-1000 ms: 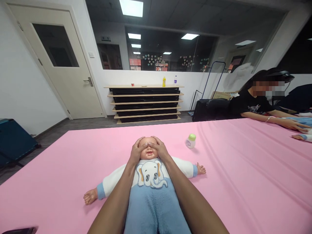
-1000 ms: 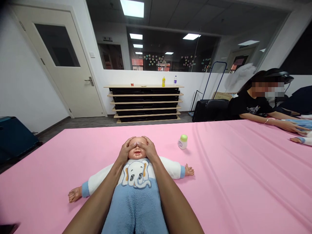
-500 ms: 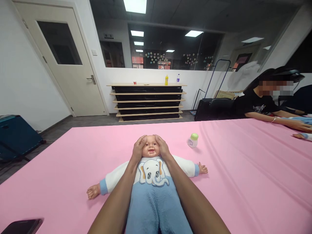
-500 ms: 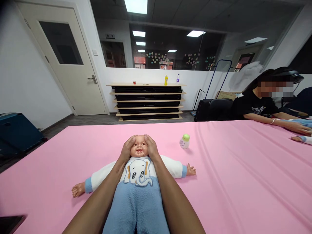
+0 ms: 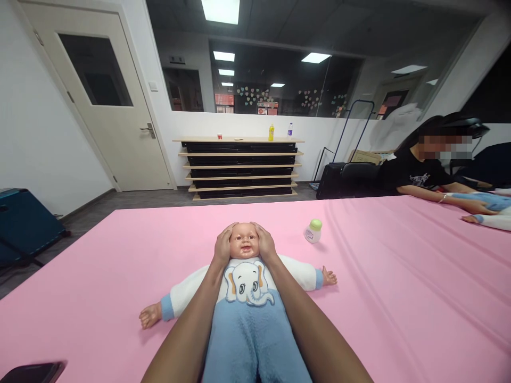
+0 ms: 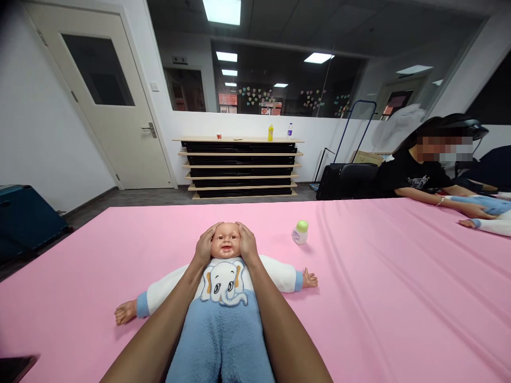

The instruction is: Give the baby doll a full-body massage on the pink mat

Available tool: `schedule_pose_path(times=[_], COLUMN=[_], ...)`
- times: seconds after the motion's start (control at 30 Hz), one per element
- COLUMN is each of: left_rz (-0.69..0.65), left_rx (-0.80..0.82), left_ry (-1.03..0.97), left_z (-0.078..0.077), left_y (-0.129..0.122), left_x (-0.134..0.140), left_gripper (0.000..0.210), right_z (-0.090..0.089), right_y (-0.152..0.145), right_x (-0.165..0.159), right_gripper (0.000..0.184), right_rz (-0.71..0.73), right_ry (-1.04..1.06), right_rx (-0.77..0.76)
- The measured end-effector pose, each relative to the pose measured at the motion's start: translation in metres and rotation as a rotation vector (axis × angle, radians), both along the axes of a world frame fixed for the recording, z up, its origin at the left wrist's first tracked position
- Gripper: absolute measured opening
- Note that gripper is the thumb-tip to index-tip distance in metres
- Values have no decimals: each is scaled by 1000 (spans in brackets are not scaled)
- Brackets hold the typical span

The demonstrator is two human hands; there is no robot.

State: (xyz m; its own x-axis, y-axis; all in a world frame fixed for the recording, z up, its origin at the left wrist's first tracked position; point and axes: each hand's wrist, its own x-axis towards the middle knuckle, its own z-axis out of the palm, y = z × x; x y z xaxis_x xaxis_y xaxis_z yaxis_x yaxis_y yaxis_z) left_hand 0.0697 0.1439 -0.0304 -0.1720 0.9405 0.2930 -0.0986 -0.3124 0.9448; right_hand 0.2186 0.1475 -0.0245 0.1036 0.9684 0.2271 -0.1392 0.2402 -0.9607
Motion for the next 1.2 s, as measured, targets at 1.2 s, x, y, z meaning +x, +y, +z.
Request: schedule_pose_path(times=[1.2], left_rz=[-30], left_rx=[10], left_ry=[434], left_z=[1], left_y=[-64], left_x=[-7], left_gripper=[98], right_z=[-2], right_y=[-59], right_x=[25], right_gripper=[98], right_rz=[254], right_ry=[-380], right_rx=[133])
